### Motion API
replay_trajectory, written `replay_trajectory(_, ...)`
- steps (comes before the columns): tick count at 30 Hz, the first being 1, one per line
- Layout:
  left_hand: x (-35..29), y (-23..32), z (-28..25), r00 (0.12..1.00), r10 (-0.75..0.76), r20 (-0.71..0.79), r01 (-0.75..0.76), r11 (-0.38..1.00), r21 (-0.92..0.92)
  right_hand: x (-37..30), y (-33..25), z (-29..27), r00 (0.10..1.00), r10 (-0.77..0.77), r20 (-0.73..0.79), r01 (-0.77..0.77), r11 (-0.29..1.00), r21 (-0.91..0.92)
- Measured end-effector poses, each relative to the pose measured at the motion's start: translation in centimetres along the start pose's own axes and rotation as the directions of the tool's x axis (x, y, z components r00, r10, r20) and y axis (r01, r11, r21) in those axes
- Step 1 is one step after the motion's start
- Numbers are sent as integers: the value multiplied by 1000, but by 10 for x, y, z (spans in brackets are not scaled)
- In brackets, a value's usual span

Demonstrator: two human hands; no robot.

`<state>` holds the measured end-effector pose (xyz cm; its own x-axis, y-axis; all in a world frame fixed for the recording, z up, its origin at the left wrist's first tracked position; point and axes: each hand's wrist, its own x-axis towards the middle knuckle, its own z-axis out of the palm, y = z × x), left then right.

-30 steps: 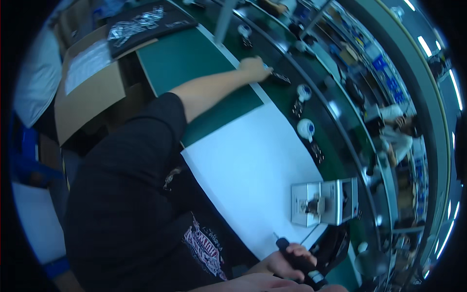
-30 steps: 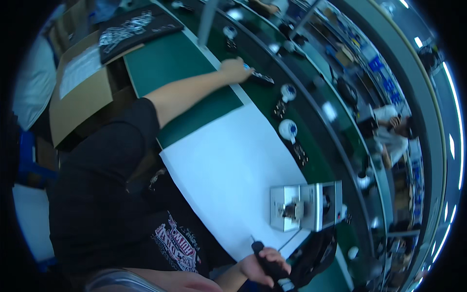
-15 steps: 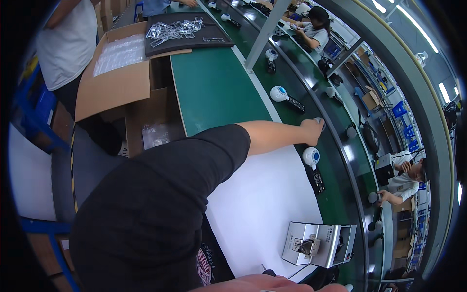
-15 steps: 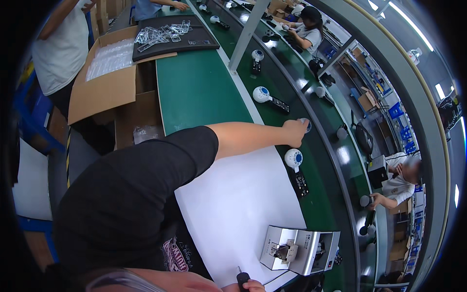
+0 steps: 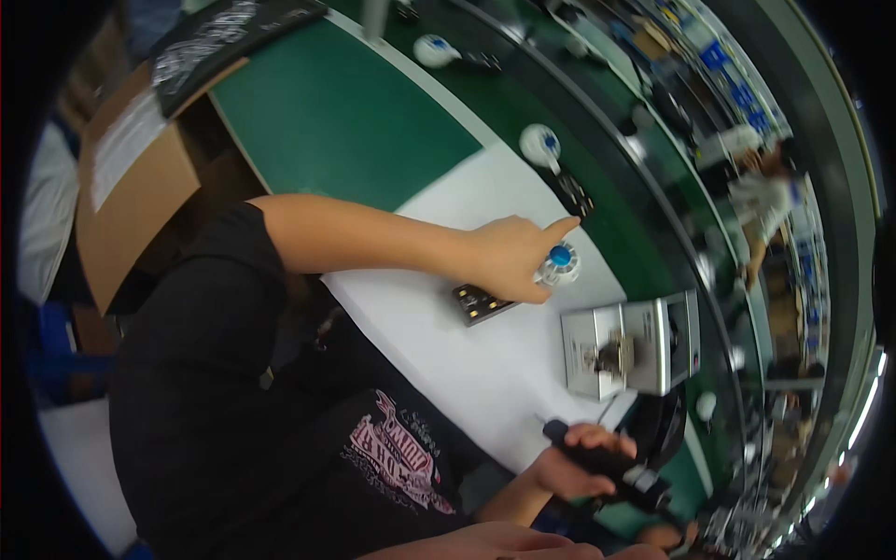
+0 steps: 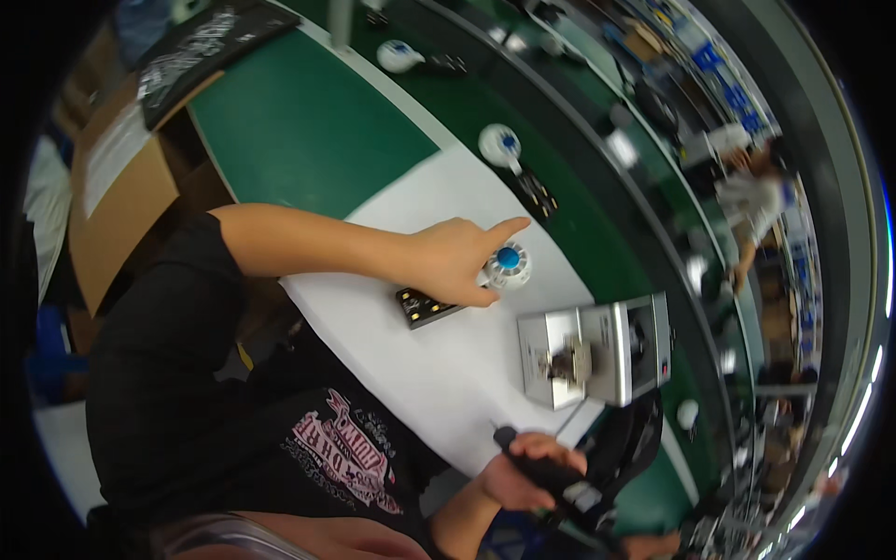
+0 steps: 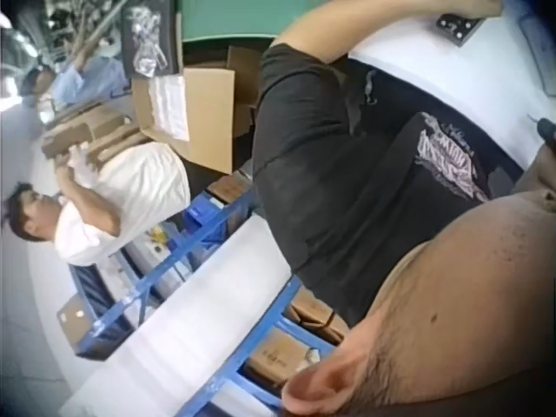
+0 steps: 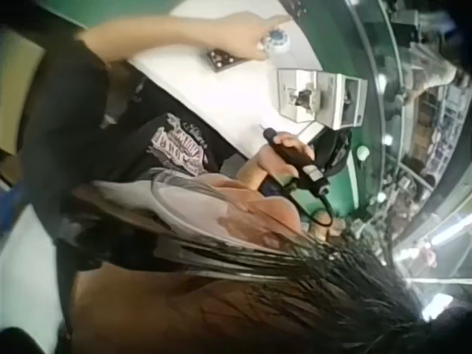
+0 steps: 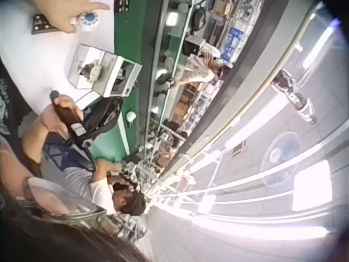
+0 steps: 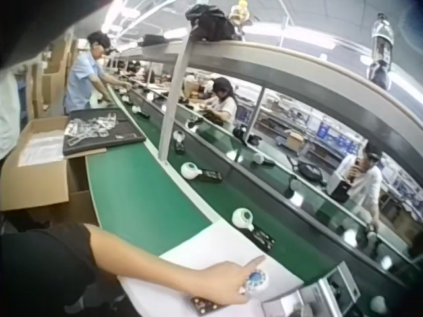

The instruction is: Assembling electronic components using an electric screwdriver.

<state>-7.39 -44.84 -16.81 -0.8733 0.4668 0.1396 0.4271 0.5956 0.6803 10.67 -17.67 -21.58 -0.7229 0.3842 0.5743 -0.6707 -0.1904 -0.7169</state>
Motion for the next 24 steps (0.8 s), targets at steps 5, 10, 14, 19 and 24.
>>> replay_trajectory(5, -6, 13, 18, 975, 4, 222, -43, 985, 169, 10, -13, 44, 999, 52, 13, -50, 990, -133)
replay_trajectory(10, 11, -36, 44, 945, 289, -156, -290, 957, 17, 46, -25, 56, 993, -64, 101, 63, 998, 13)
replay_trajectory(14, 1, -25, 36, 971, 238, -17, -239, 968, -77, 81, -27, 78, 988, -130, 89, 129, 992, 14)
replay_trajectory(19, -12, -11, 40, 983, 184, 4, -184, 983, -23, 101, 0, 98, 970, -241, -35, 226, 943, -245)
replay_trajectory(24, -12, -25, 39, 920, 389, 48, -386, 920, -64, 95, 11, 92, 996, -57, 67, 63, 994, -87)
